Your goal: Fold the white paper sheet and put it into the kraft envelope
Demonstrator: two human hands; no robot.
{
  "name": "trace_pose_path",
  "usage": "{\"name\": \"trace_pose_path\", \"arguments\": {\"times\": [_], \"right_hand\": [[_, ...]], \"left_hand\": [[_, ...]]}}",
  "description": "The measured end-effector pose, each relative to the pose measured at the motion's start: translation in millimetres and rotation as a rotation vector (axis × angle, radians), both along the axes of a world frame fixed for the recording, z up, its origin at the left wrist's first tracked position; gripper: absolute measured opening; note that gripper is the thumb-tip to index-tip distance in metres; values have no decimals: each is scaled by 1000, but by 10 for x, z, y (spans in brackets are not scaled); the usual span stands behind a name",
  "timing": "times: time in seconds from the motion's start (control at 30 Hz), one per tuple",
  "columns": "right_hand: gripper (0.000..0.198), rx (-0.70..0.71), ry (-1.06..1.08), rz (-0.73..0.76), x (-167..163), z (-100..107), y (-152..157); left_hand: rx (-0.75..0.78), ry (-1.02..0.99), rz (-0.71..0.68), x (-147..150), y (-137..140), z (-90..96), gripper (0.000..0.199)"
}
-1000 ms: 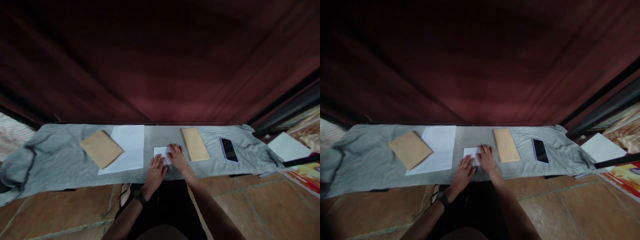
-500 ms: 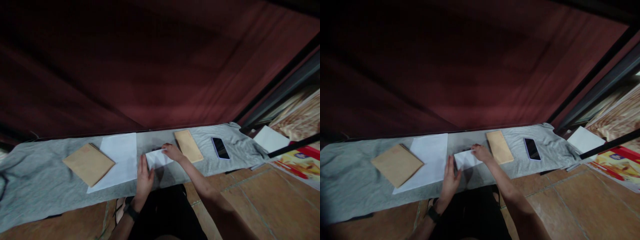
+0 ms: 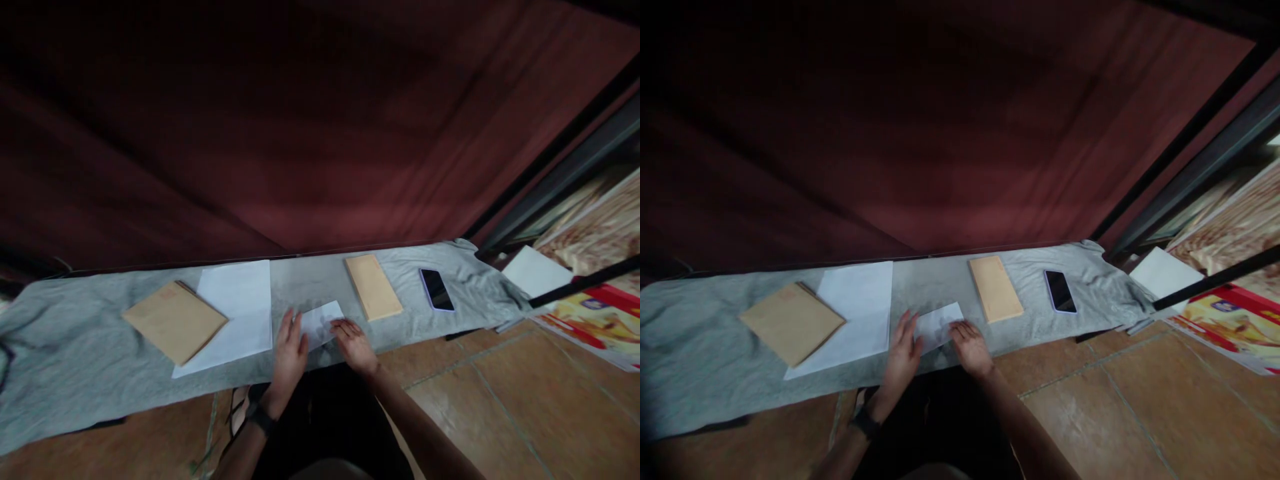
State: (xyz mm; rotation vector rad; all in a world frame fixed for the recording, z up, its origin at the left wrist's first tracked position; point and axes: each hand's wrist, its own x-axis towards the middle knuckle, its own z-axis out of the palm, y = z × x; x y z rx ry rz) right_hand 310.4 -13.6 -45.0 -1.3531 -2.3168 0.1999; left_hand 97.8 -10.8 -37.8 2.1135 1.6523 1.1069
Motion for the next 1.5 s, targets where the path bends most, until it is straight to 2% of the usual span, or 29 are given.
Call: {"name": "trace_pose_path", "arguments": {"times": [0.1,0.23,0.33,0.53,0.67,0.83,0.97,1.1,1.23,1.37,1.5], "right_hand": [[34,35,13,-3,-96,-5,-79],[37,69,38,-32,-214,-70,-179],[38,95,40,-75,-233,-157,-218],[39,113,35,-67,-174,-205,-146],[38,89,21,-52,-171,-222,-141],[39,47,73,-17,-124,-161,-169],[46,-3,128,17,-37,-96,-200],[38,-45,210,-75,-35,-70,-189],[38,-95,308,-214,-245,9,-28],[45,-92,281,-185,-578,74,203],[48,-88,171,-162,-750,23,293]], "left_hand": [[-5,83,-47,140,-50,-164,51],[-22,217,-35,214,-30,-223,48],[-30,289,-30,192,-6,-224,47],[35,157,42,67,77,-205,49],[16,216,41,28,92,-236,47],[-16,312,33,122,42,-192,48],[-23,308,17,246,133,-124,52],[-73,332,35,327,246,-132,54],[-96,357,15,341,244,-170,55],[-115,419,-41,308,216,-208,59],[-113,466,-55,278,214,-260,62]]}}
